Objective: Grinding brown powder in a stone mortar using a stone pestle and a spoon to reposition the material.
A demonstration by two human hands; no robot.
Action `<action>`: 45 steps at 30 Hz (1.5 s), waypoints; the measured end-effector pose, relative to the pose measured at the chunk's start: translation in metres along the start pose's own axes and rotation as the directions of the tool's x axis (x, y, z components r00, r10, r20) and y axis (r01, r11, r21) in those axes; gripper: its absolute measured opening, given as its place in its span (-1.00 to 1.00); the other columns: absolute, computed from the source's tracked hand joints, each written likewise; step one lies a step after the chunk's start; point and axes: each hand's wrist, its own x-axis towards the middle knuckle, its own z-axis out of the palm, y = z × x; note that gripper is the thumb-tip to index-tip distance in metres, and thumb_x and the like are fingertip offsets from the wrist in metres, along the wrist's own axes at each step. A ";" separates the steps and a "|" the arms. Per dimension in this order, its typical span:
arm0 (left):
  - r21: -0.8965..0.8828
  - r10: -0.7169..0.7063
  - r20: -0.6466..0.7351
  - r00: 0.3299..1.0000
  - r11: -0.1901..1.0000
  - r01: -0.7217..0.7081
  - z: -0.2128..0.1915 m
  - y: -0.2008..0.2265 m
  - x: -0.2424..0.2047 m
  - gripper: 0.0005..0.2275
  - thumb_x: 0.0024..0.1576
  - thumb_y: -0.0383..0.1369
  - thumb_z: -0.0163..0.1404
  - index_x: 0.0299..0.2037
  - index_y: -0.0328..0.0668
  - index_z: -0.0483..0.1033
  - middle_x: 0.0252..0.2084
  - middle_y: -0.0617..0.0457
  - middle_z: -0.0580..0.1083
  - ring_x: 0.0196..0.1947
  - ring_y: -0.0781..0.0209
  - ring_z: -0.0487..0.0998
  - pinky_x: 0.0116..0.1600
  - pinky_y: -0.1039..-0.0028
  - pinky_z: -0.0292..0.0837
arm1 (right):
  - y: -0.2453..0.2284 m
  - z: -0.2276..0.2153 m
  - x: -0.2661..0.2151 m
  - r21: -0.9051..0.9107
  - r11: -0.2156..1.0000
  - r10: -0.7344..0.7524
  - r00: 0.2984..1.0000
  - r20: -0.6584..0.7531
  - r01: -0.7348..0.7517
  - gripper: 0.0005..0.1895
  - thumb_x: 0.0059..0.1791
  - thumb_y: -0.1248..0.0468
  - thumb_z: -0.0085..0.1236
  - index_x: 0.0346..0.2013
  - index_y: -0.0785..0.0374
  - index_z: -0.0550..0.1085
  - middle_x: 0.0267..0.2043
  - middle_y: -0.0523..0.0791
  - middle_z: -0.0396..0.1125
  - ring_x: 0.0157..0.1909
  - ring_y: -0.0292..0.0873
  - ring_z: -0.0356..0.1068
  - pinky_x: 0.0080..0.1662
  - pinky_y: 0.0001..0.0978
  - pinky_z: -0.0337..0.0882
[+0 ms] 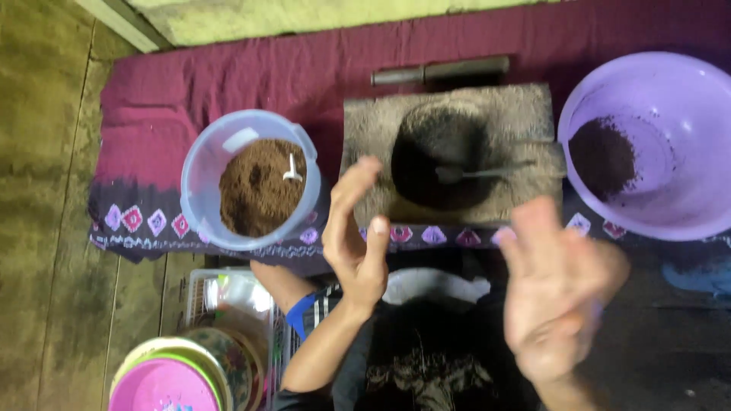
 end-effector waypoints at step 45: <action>0.400 -0.243 0.916 0.318 0.518 -0.756 0.075 -0.388 0.147 -0.84 -0.03 -0.30 0.29 -0.36 -0.02 0.56 -0.41 0.13 0.53 -0.44 0.17 0.59 -0.47 0.32 0.52 | 0.269 -0.205 0.286 -0.596 -0.034 0.681 0.455 0.574 0.802 -0.37 -0.10 0.04 0.16 0.26 0.11 0.38 0.13 -0.19 0.38 0.09 -0.21 0.44 0.17 -0.19 0.41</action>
